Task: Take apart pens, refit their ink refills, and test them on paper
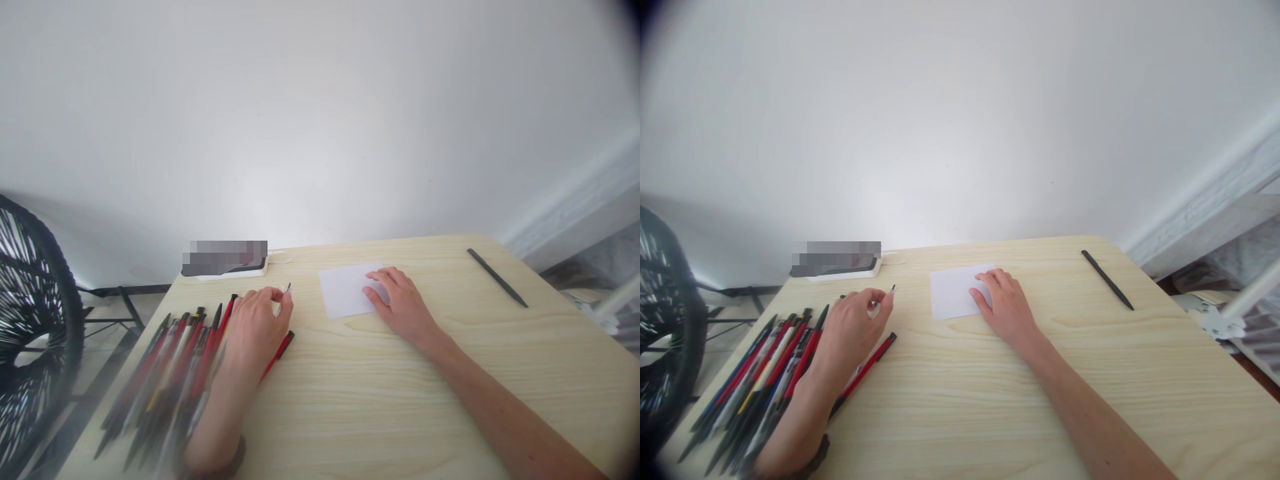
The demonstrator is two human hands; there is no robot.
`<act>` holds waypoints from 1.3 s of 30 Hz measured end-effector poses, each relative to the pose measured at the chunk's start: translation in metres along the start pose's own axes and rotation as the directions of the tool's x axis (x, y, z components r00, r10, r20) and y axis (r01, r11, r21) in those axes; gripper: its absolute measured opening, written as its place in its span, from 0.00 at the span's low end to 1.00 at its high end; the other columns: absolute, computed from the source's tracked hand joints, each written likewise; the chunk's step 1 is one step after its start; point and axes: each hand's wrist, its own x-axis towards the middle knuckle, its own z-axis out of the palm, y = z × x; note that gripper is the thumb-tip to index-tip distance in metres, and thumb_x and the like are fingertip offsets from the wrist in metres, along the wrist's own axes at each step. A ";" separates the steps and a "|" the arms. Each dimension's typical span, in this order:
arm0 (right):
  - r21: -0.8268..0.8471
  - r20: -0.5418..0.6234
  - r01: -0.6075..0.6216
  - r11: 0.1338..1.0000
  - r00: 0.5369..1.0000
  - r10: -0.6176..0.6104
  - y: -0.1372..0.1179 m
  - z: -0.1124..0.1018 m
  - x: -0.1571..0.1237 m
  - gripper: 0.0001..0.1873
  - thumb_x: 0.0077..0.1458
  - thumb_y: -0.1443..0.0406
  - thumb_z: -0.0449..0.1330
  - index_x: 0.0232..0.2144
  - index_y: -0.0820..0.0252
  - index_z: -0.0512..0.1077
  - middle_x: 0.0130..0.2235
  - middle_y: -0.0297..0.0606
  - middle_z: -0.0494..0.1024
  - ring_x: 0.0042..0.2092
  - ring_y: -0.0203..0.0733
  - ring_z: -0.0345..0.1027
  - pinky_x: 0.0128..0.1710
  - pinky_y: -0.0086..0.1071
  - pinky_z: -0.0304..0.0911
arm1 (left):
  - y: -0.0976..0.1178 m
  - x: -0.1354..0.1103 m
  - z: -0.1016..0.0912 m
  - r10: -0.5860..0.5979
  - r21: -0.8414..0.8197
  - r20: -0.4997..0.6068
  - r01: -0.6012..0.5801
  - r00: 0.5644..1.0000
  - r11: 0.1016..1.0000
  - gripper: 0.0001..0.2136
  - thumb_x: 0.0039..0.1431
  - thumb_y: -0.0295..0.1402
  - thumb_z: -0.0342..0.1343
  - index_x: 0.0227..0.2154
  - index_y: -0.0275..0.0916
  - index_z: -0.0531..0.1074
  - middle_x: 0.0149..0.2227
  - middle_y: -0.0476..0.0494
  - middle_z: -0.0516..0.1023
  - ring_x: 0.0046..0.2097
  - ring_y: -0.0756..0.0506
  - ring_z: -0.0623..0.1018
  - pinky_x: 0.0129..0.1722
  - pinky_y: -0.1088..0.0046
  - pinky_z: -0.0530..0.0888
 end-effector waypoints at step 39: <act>0.528 0.077 0.104 0.843 0.983 -0.169 -0.038 -0.021 -0.013 0.11 0.61 0.64 0.47 0.32 0.59 0.68 0.29 0.35 0.70 0.32 0.35 0.62 0.33 0.29 0.59 | 0.025 -0.016 0.019 0.601 -0.212 -0.102 -0.607 0.793 0.766 0.13 0.59 0.36 0.51 0.46 0.41 0.70 0.29 0.48 0.77 0.28 0.51 0.75 0.27 0.78 0.68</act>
